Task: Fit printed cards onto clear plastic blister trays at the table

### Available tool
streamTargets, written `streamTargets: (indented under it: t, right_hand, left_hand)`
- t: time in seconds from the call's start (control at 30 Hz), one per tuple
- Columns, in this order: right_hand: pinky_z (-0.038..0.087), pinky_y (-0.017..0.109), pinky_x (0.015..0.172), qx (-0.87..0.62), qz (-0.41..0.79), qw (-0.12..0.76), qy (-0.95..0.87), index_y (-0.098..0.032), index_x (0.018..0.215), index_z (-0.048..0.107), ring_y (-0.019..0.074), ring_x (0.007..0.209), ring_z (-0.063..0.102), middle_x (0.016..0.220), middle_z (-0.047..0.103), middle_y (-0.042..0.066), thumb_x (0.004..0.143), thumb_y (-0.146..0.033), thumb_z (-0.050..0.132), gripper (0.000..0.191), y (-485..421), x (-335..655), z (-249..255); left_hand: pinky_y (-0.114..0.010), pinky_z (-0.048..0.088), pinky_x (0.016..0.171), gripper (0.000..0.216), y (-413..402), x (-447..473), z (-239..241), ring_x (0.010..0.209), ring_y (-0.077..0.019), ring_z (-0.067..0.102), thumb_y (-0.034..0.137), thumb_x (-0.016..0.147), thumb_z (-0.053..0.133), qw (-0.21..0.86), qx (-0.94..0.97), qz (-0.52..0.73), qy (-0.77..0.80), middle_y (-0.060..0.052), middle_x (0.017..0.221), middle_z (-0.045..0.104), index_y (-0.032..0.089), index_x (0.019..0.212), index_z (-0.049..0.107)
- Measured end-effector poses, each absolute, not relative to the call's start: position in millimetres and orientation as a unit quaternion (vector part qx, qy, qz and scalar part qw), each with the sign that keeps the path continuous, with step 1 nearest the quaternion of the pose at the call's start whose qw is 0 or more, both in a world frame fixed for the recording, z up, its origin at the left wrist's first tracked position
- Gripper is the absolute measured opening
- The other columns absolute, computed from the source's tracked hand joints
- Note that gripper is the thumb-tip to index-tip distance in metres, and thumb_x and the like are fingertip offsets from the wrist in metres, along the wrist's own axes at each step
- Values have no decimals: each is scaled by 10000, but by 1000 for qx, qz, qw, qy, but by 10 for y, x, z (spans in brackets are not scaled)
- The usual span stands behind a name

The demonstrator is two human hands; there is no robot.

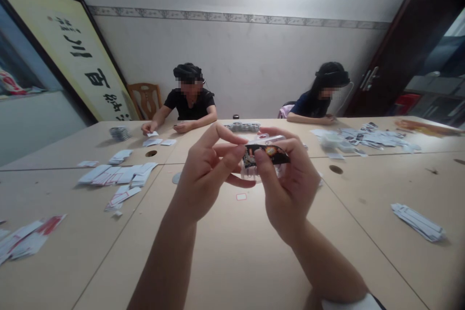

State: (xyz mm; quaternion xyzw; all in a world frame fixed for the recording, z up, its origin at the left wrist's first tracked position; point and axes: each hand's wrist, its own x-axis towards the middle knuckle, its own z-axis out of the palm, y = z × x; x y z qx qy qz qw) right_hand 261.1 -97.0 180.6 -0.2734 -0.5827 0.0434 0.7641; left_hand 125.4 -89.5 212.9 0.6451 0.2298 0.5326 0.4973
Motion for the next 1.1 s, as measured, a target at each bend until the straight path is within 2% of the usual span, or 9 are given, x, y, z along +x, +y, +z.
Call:
streamTargets:
  t: [0.23, 0.53, 1.1]
  right_hand:
    - [549, 447, 902, -273, 50, 765, -581, -237, 858, 605, 239, 1100, 672, 1059, 700, 53, 895, -178, 652, 84, -973, 2609, 1809]
    - [529, 440, 926, -258, 51, 769, -583, -228, 851, 621, 235, 1091, 672, 1061, 705, 46, 881, -127, 660, 112, -982, 2611, 1817]
    - [512, 410, 929, -267, 54, 765, -584, -211, 853, 618, 225, 1092, 672, 1068, 699, 62, 888, -125, 660, 103, -974, 2626, 1814]
  left_hand:
    - [-269, 670, 596, 221, -895, 1230, 2145, 635, -153, 732, 429, 933, 674, 514, 638, 524, 232, 34, 692, 671, 225, 945, 589]
    - [-248, 671, 604, 147, -879, 1215, 2128, 697, -134, 734, 275, 925, 704, 517, 660, 513, 183, 35, 793, 727, 221, 976, 577]
    - [-286, 684, 590, 158, -883, 1236, 2112, 717, -164, 756, 310, 929, 695, 494, 666, 521, 205, 25, 800, 732, 227, 971, 568]
